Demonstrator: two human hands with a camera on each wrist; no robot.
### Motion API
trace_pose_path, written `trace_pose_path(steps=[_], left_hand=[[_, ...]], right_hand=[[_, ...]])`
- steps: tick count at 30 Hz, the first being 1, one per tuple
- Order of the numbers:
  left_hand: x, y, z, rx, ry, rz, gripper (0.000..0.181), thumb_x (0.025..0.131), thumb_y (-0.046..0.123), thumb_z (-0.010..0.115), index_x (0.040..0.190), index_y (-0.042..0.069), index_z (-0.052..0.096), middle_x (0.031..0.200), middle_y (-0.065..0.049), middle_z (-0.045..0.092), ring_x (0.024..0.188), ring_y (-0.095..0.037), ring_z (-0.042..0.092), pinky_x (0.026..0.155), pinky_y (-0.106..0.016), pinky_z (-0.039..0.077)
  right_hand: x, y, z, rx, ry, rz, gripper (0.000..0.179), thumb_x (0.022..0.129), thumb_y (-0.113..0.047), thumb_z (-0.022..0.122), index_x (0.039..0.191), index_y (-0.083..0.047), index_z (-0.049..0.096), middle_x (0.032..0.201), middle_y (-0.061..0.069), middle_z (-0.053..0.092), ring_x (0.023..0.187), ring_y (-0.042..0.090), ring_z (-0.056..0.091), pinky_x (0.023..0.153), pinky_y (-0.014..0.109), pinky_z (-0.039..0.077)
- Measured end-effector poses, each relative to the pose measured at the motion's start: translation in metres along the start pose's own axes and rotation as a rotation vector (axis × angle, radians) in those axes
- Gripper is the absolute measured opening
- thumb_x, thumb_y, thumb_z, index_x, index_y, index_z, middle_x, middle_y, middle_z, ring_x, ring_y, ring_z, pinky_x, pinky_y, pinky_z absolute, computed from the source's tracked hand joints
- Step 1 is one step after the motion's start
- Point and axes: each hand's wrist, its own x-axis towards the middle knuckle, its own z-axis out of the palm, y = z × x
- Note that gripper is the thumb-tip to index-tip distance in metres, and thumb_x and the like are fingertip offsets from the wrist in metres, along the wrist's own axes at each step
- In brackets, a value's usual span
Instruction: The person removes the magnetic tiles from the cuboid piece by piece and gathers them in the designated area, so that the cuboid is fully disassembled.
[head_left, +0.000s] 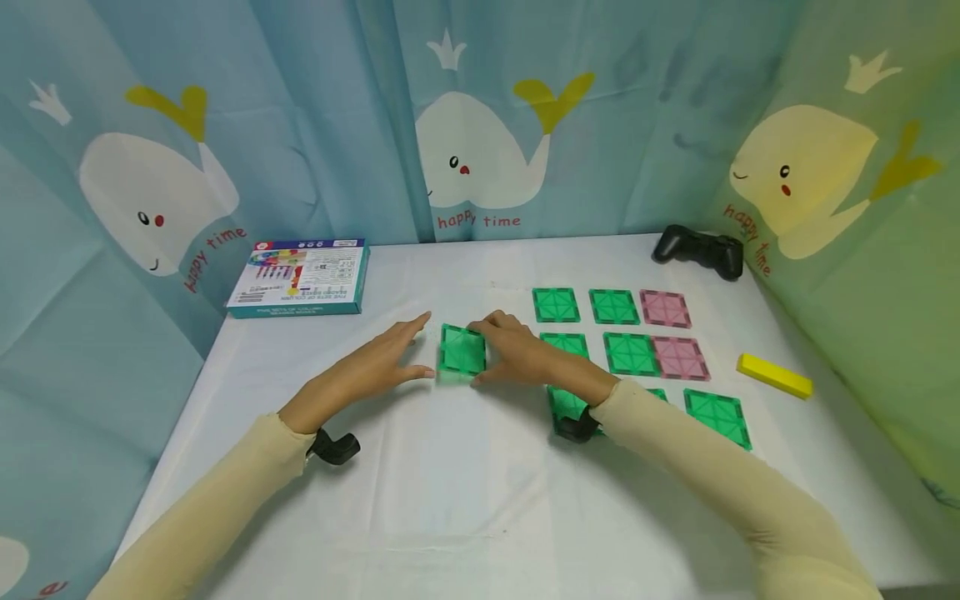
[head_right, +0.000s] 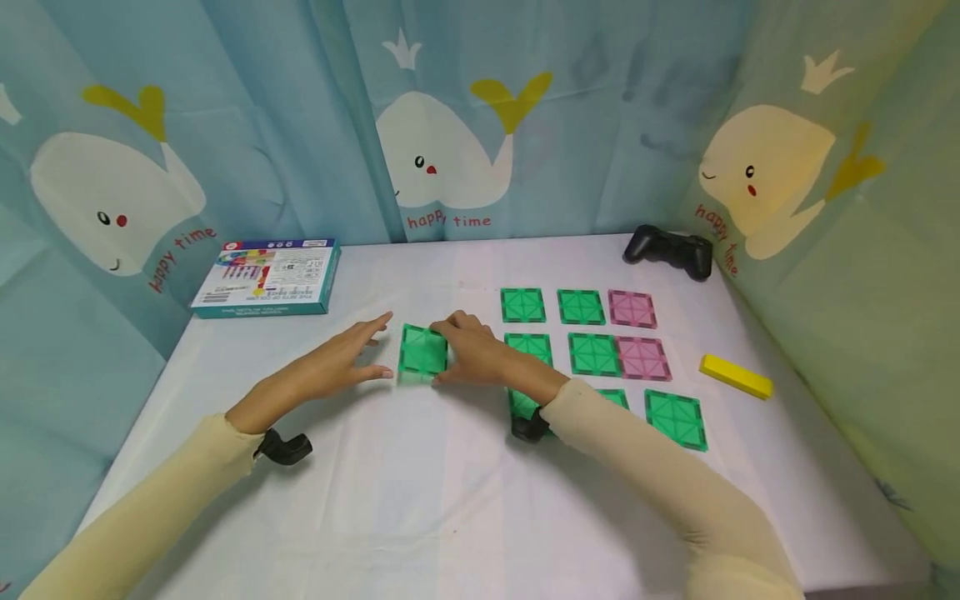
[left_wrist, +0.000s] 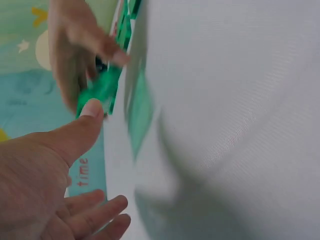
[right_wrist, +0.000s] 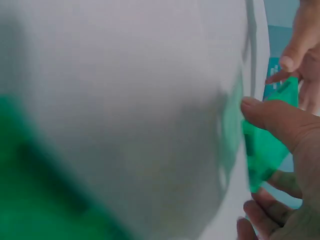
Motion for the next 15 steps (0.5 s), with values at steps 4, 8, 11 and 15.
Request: trace_pose_path(steps=[4, 8, 11, 15], left_hand=[[-0.007, -0.007, 0.000, 0.027, 0.005, -0.023, 0.091, 0.103, 0.041, 0.071, 0.170, 0.009, 0.019, 0.164, -0.021, 0.039, 0.150, -0.036, 0.044, 0.123, -0.056, 0.036], [-0.014, -0.013, 0.000, 0.029, 0.000, -0.037, 0.086, 0.105, 0.039, 0.069, 0.169, 0.007, 0.021, 0.166, -0.022, 0.037, 0.154, -0.038, 0.038, 0.125, -0.057, 0.032], [-0.017, -0.018, 0.001, 0.020, -0.001, -0.046, 0.082, 0.106, 0.038, 0.067, 0.169, 0.007, 0.023, 0.166, -0.022, 0.037, 0.154, -0.039, 0.036, 0.125, -0.058, 0.031], [-0.020, -0.022, 0.001, 0.018, -0.001, -0.053, 0.079, 0.107, 0.036, 0.066, 0.168, 0.006, 0.025, 0.164, -0.022, 0.039, 0.152, -0.039, 0.039, 0.124, -0.059, 0.032]], right_hand=[[-0.028, 0.006, -0.004, -0.006, -0.033, -0.002, 0.087, 0.089, -0.035, 0.088, 0.158, -0.005, 0.044, 0.142, 0.015, 0.048, 0.129, 0.031, 0.047, 0.104, 0.049, 0.047], [-0.054, 0.009, -0.003, -0.061, -0.042, -0.034, 0.086, 0.086, -0.036, 0.091, 0.154, -0.005, 0.048, 0.133, 0.014, 0.053, 0.117, 0.028, 0.051, 0.096, 0.046, 0.049], [-0.069, 0.010, 0.000, -0.063, -0.035, -0.037, 0.080, 0.084, -0.035, 0.093, 0.148, -0.010, 0.051, 0.127, 0.010, 0.055, 0.113, 0.025, 0.051, 0.096, 0.046, 0.045], [-0.082, 0.012, 0.004, -0.023, -0.034, -0.036, 0.059, 0.084, -0.033, 0.092, 0.131, -0.017, 0.059, 0.127, 0.007, 0.056, 0.119, 0.027, 0.050, 0.096, 0.051, 0.039]])
